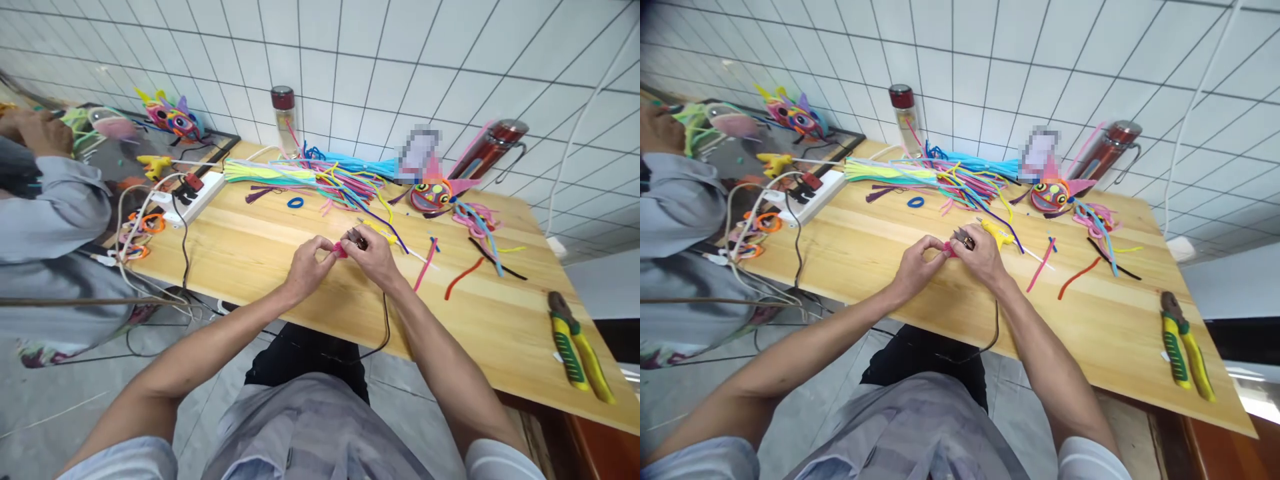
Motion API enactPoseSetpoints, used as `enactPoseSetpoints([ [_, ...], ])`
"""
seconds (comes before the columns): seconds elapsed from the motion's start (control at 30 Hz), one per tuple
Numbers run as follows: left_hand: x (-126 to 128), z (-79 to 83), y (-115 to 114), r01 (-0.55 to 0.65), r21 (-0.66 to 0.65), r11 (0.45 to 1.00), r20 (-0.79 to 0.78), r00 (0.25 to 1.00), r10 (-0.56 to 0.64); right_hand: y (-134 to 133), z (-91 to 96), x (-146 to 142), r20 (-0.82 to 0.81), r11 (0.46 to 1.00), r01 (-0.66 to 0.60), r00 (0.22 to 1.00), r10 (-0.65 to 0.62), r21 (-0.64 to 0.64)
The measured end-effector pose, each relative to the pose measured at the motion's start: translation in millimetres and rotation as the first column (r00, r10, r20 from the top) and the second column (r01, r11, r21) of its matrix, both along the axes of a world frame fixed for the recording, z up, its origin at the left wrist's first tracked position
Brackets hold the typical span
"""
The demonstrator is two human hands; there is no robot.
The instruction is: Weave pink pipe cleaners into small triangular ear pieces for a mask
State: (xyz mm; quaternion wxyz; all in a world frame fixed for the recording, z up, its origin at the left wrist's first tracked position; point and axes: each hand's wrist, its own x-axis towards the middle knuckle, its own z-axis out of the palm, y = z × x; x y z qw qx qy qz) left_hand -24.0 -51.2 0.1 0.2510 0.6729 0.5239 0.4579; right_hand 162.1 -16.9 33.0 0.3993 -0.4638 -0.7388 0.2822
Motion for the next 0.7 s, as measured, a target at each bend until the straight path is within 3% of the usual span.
enactPoseSetpoints([
  [0.13, 2.6, 8.4, -10.9, -0.008, 0.060, 0.998, 0.040, 0.999, 0.006, -6.5, 9.0, -2.6, -0.011, 0.997, -0.060, 0.998, 0.060, 0.042],
  [0.3, 4.3, 15.0, -18.2, 0.054, 0.007, 0.999, 0.180, 0.982, -0.055, -10.3, 12.4, -2.0, 0.018, 0.997, -0.063, 0.998, 0.063, 0.035],
  [0.5, 7.2, 13.9, -12.5, 0.088, -0.029, 0.996, 0.347, 0.935, -0.073, -11.4, 9.1, 0.0, -0.016, 0.996, -0.079, 0.997, 0.078, -0.046],
  [0.7, 5.9, 11.7, -5.9, 0.139, 0.009, 0.990, 0.338, 0.932, -0.134, -13.8, 11.9, 2.7, -0.037, 0.996, -0.078, 0.996, 0.077, -0.036],
])
